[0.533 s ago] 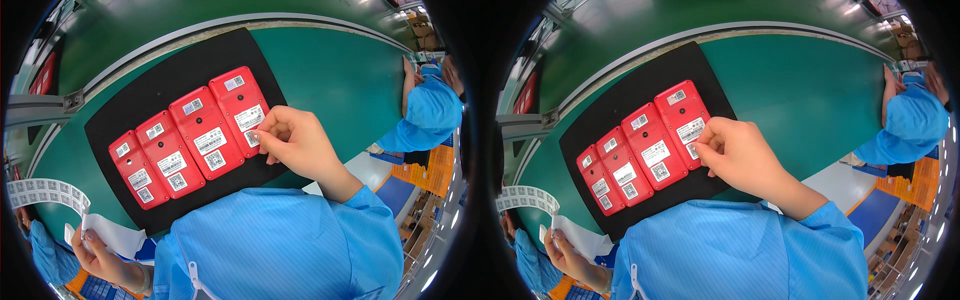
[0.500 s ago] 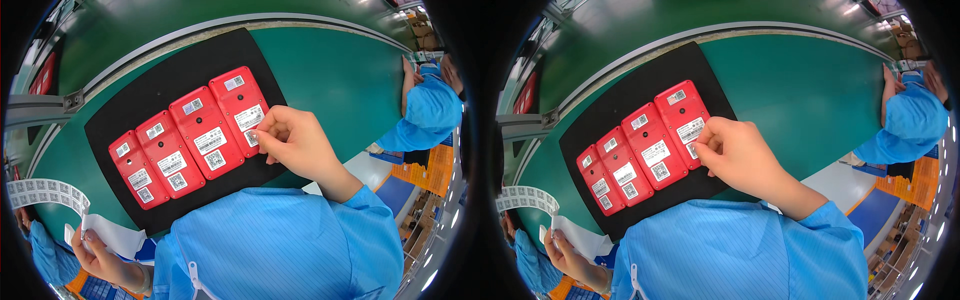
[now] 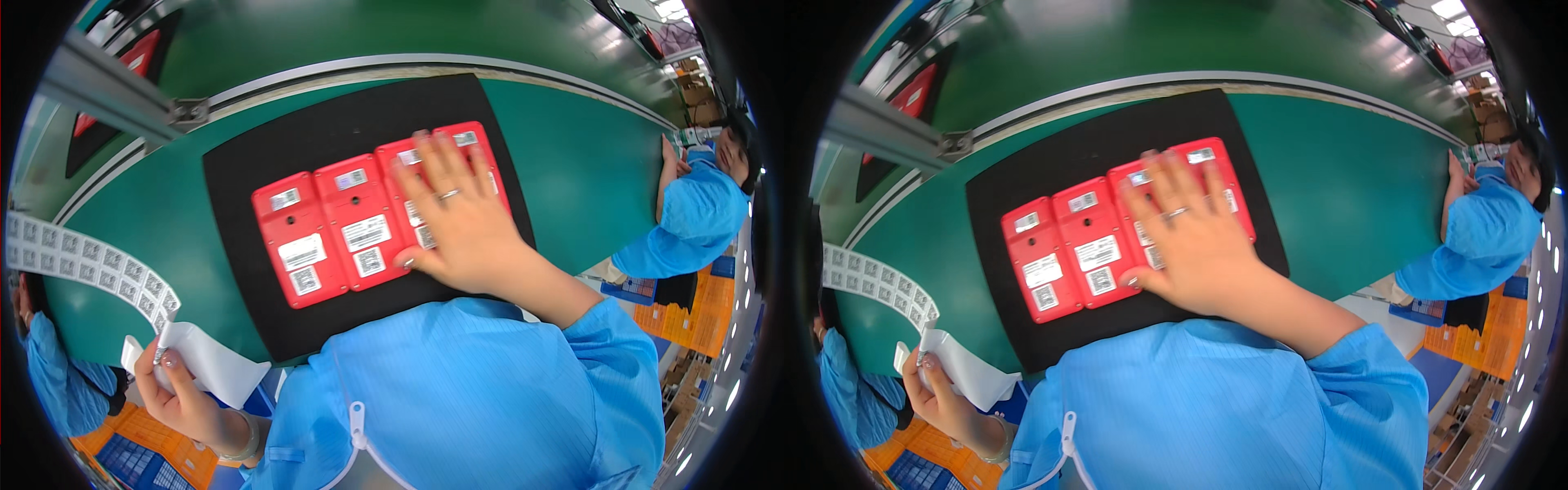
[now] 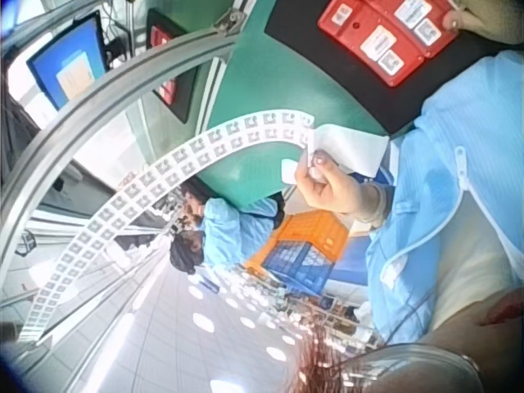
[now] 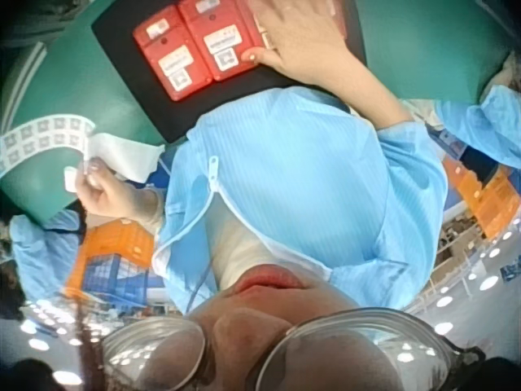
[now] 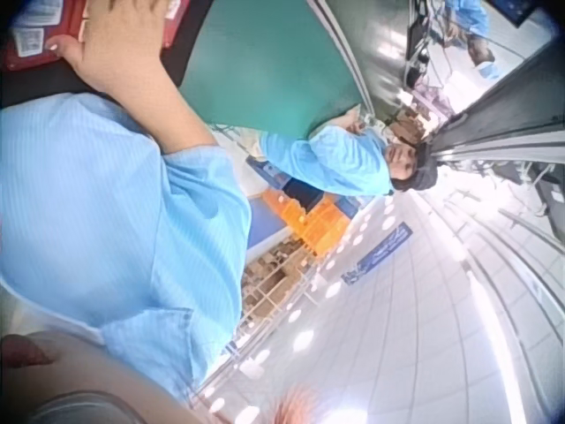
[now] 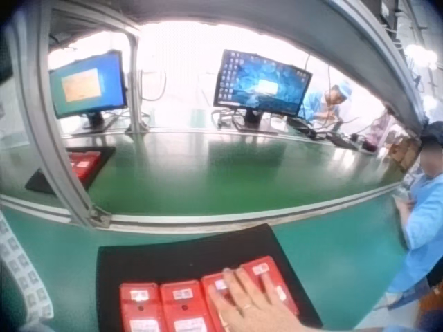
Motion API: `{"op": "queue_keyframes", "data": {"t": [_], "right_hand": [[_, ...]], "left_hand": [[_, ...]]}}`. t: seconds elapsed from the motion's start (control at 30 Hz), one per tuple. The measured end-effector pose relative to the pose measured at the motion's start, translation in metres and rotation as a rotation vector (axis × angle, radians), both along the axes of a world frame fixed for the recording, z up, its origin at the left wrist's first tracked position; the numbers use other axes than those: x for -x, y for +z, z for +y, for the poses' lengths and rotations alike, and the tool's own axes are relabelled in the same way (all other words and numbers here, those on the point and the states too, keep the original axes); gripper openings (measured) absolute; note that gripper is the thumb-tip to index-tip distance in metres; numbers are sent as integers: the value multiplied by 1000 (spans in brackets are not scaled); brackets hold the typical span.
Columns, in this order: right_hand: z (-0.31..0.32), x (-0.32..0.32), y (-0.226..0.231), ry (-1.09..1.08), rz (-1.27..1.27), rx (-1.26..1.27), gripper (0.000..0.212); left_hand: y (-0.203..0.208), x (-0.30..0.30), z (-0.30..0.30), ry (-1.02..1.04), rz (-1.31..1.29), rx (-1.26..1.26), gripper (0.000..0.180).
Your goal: The person applies identification labels and warranty seals to the backs of red electronic devices by hand, peeling stickers from a label sheet and pressing them onto the devices.
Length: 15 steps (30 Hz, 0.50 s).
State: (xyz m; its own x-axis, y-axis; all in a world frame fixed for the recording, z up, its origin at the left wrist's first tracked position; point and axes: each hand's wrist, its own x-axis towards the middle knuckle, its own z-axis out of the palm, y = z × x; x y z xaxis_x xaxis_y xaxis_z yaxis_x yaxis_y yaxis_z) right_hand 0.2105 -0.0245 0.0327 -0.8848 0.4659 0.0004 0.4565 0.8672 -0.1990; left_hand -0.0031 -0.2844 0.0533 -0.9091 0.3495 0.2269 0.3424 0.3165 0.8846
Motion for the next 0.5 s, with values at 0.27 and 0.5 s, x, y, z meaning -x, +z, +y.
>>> {"op": "queue_keyframes", "data": {"t": [0.27, 0.5], "right_hand": [[-95, 181, -46, 576, 330, 117, 72], [-80, 181, -53, 261, 209, 9, 61]], "left_hand": [[-16, 19, -19, 124, 43, -76, 16], [-19, 29, -47, 185, 118, -89, 13]]}}
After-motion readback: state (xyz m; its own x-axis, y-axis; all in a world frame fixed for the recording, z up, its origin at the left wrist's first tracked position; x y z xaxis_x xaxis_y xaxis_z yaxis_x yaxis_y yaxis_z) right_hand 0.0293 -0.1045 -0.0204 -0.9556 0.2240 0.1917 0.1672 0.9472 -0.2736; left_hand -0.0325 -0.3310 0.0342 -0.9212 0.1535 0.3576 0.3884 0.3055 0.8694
